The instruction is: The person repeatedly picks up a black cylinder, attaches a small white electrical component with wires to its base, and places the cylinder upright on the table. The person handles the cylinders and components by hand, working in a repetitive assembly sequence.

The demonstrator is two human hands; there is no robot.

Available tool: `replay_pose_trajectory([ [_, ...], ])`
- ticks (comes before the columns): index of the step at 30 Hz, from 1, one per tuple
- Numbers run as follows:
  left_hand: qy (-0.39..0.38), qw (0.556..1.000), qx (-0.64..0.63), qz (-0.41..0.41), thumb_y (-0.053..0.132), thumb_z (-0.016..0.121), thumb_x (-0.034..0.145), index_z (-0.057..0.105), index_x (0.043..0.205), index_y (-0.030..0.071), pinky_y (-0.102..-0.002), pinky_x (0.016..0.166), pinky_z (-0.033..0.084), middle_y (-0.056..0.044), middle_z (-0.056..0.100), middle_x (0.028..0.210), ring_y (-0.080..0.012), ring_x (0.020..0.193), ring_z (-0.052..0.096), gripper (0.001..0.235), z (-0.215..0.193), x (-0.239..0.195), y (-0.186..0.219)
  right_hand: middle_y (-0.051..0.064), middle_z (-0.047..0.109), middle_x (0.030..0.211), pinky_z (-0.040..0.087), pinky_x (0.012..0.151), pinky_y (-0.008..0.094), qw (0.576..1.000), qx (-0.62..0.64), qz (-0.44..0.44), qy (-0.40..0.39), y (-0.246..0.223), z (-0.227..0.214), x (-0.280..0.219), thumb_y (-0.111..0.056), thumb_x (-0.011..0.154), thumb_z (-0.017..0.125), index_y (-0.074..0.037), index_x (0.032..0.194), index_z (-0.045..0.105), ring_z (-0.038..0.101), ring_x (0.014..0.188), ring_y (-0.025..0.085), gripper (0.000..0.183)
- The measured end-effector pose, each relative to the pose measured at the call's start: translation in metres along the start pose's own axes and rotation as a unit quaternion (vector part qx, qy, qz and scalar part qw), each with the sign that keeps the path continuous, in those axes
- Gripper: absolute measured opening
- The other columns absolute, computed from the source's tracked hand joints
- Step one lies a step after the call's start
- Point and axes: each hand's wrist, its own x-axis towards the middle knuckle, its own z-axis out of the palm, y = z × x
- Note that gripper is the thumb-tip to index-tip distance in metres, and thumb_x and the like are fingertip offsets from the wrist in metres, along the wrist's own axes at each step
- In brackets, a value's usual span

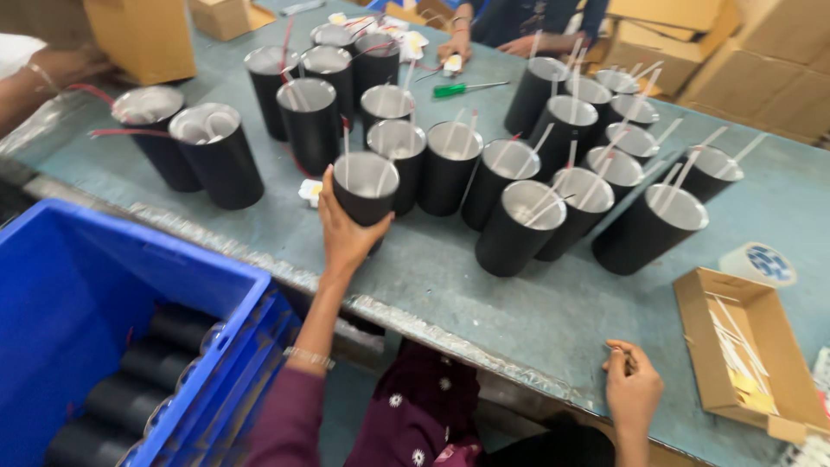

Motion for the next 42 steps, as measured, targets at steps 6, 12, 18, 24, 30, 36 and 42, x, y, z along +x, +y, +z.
replay_pose_trajectory([
  [6,-0.433,0.899,-0.059,0.028,0.036,0.092,0.051,0.031,0.156,0.018,-0.044,0.107,0.047,-0.022,0.062,0.136,-0.0408,0.128,0.061,0.123,-0.029,-0.004,0.063,0.009,0.071,0.115,0.051,0.090,0.036,0.992,0.003,-0.124,-0.014,-0.097,0.009,-0.031,-0.012,0.092,0.068,-0.009,0.117,0.073,0.066,0.108,0.022,0.026],
  [12,-0.743,0.665,-0.069,-0.018,0.052,0.082,0.053,0.029,0.156,0.018,-0.041,0.099,0.049,-0.019,0.063,0.131,-0.0364,0.119,0.064,0.121,0.032,-0.007,0.089,0.012,0.066,0.131,0.040,0.112,0.043,0.934,0.104,-0.292,-0.176,-0.153,0.029,-0.066,-0.017,0.082,0.080,-0.008,0.106,0.069,0.053,0.133,0.031,0.028],
  [18,-0.810,0.516,-0.185,-0.206,0.058,0.071,0.073,0.038,0.157,0.010,-0.036,0.102,0.050,-0.014,0.059,0.141,-0.0249,0.125,0.060,0.102,0.082,-0.016,0.051,0.005,0.069,0.109,0.044,0.108,0.035,0.916,0.303,-0.172,-0.200,-0.139,0.039,-0.071,-0.004,0.093,0.075,-0.005,0.102,0.066,0.064,0.108,0.017,0.013],
  [24,-0.805,0.513,-0.139,-0.264,0.071,0.064,0.077,0.045,0.157,0.015,-0.031,0.104,0.047,-0.011,0.060,0.145,-0.0209,0.130,0.059,0.099,0.103,-0.004,0.045,0.000,0.061,0.099,0.045,0.089,0.025,0.859,0.484,0.025,-0.169,-0.151,0.070,-0.064,-0.003,0.095,0.071,-0.001,0.105,0.066,0.056,0.095,0.010,0.012],
  [30,-0.781,0.613,0.108,0.059,0.071,0.074,0.063,0.034,0.156,0.020,-0.041,0.109,0.050,-0.020,0.064,0.136,-0.0301,0.126,0.065,0.114,0.078,0.023,0.087,0.000,0.062,0.101,0.043,0.092,0.023,0.847,0.498,0.100,-0.155,-0.162,0.087,-0.034,-0.004,0.095,0.067,-0.002,0.105,0.067,0.055,0.095,0.008,0.010],
  [36,-0.655,0.702,0.202,0.193,0.067,0.085,0.063,0.041,0.150,0.019,-0.048,0.110,0.039,-0.017,0.056,0.138,-0.0359,0.132,0.052,0.108,0.063,-0.003,0.092,0.005,0.066,0.107,0.048,0.093,0.030,0.858,0.464,0.107,-0.192,-0.169,0.101,-0.022,-0.010,0.096,0.064,-0.004,0.126,0.052,0.061,0.101,0.013,0.032],
  [42,-0.294,0.935,0.127,0.154,0.057,0.082,0.087,0.058,0.132,0.015,-0.045,0.109,0.049,-0.015,0.064,0.132,-0.0369,0.125,0.063,0.067,0.037,0.019,0.003,0.014,0.070,0.112,0.050,0.100,0.037,0.935,0.264,-0.002,-0.238,-0.150,0.072,-0.033,-0.018,0.093,0.069,-0.007,0.145,0.037,0.066,0.109,0.022,0.062],
])
